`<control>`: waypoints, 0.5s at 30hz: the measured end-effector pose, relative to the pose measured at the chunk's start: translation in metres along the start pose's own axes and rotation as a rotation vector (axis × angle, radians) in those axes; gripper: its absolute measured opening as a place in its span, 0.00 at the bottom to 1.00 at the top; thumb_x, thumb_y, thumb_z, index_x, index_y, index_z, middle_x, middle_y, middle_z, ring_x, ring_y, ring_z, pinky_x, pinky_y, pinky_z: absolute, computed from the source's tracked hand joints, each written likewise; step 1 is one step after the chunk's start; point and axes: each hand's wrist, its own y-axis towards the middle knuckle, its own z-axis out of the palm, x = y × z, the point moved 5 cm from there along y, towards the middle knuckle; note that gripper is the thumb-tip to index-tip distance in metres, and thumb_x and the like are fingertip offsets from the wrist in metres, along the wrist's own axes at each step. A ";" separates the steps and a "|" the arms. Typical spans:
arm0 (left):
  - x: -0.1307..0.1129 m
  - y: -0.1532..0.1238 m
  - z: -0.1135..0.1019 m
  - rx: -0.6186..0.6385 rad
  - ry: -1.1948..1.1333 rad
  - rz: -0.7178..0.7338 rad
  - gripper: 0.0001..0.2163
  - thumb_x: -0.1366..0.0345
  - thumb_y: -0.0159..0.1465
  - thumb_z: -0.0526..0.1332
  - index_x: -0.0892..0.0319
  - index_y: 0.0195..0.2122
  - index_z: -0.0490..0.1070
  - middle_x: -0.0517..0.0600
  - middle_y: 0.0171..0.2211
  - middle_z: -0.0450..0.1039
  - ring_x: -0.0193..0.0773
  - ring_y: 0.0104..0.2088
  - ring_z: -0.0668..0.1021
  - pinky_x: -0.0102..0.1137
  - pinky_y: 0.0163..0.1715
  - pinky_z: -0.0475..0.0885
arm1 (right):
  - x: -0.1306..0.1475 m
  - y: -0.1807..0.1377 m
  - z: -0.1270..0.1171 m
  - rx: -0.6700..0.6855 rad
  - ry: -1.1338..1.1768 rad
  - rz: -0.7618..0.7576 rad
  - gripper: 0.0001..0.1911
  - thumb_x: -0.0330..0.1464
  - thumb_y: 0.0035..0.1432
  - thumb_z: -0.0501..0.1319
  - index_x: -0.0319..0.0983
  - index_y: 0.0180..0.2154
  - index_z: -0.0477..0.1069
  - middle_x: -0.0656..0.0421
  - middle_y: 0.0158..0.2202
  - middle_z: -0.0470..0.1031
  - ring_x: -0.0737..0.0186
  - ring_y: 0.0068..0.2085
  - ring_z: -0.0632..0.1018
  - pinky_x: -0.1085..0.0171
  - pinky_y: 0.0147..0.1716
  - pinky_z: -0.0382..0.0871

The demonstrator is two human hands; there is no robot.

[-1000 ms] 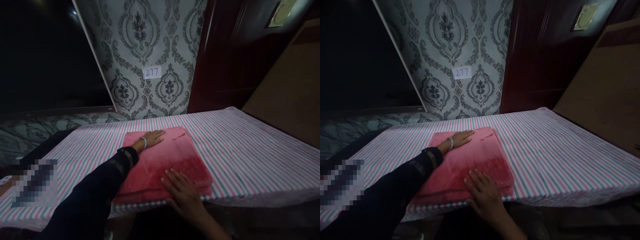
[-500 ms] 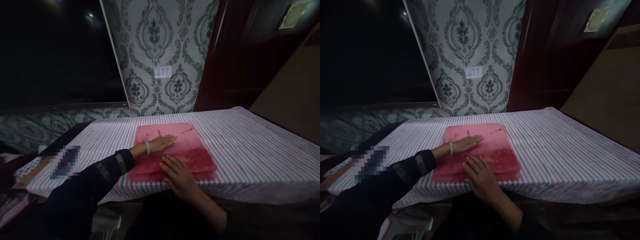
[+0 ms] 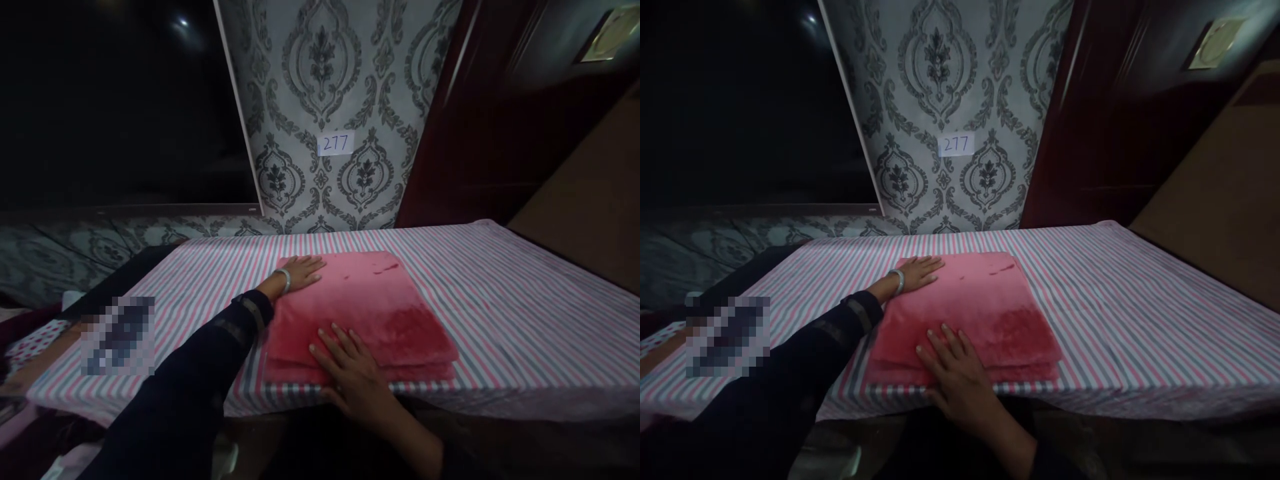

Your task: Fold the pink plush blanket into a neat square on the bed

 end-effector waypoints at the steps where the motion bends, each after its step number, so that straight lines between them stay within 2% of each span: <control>1: 0.010 0.004 -0.001 -0.001 -0.043 -0.034 0.31 0.45 0.72 0.43 0.46 0.74 0.49 0.48 0.75 0.47 0.50 0.74 0.52 0.54 0.70 0.46 | 0.000 0.000 0.000 -0.003 -0.003 -0.003 0.43 0.36 0.58 0.67 0.46 0.71 0.56 0.56 0.74 0.51 0.43 0.73 0.50 0.41 0.68 0.52; 5: 0.045 0.011 0.004 -0.031 -0.177 -0.153 0.30 0.48 0.73 0.35 0.45 0.72 0.56 0.44 0.71 0.58 0.42 0.71 0.61 0.44 0.71 0.52 | 0.001 0.000 -0.001 -0.021 -0.016 -0.011 0.42 0.37 0.59 0.67 0.46 0.71 0.57 0.56 0.74 0.51 0.43 0.73 0.49 0.40 0.68 0.51; 9: 0.058 0.005 0.009 -0.073 -0.184 -0.234 0.30 0.54 0.74 0.32 0.52 0.71 0.58 0.46 0.72 0.57 0.40 0.73 0.56 0.39 0.71 0.51 | 0.000 -0.001 0.001 -0.028 -0.028 -0.013 0.41 0.37 0.59 0.66 0.46 0.71 0.58 0.55 0.74 0.52 0.43 0.73 0.50 0.41 0.67 0.52; 13: 0.054 -0.010 -0.002 -0.097 -0.177 -0.319 0.29 0.53 0.74 0.37 0.54 0.72 0.54 0.54 0.74 0.51 0.49 0.74 0.53 0.55 0.69 0.51 | -0.002 -0.004 -0.002 -0.052 -0.034 -0.033 0.38 0.40 0.62 0.64 0.45 0.71 0.58 0.54 0.73 0.53 0.43 0.73 0.52 0.41 0.67 0.52; 15: 0.046 -0.021 -0.012 -0.115 -0.168 -0.349 0.30 0.50 0.73 0.40 0.56 0.73 0.51 0.58 0.74 0.47 0.53 0.74 0.50 0.61 0.68 0.47 | -0.001 -0.002 -0.008 -0.065 -0.024 -0.037 0.37 0.41 0.64 0.63 0.45 0.71 0.57 0.53 0.73 0.55 0.43 0.72 0.54 0.41 0.67 0.53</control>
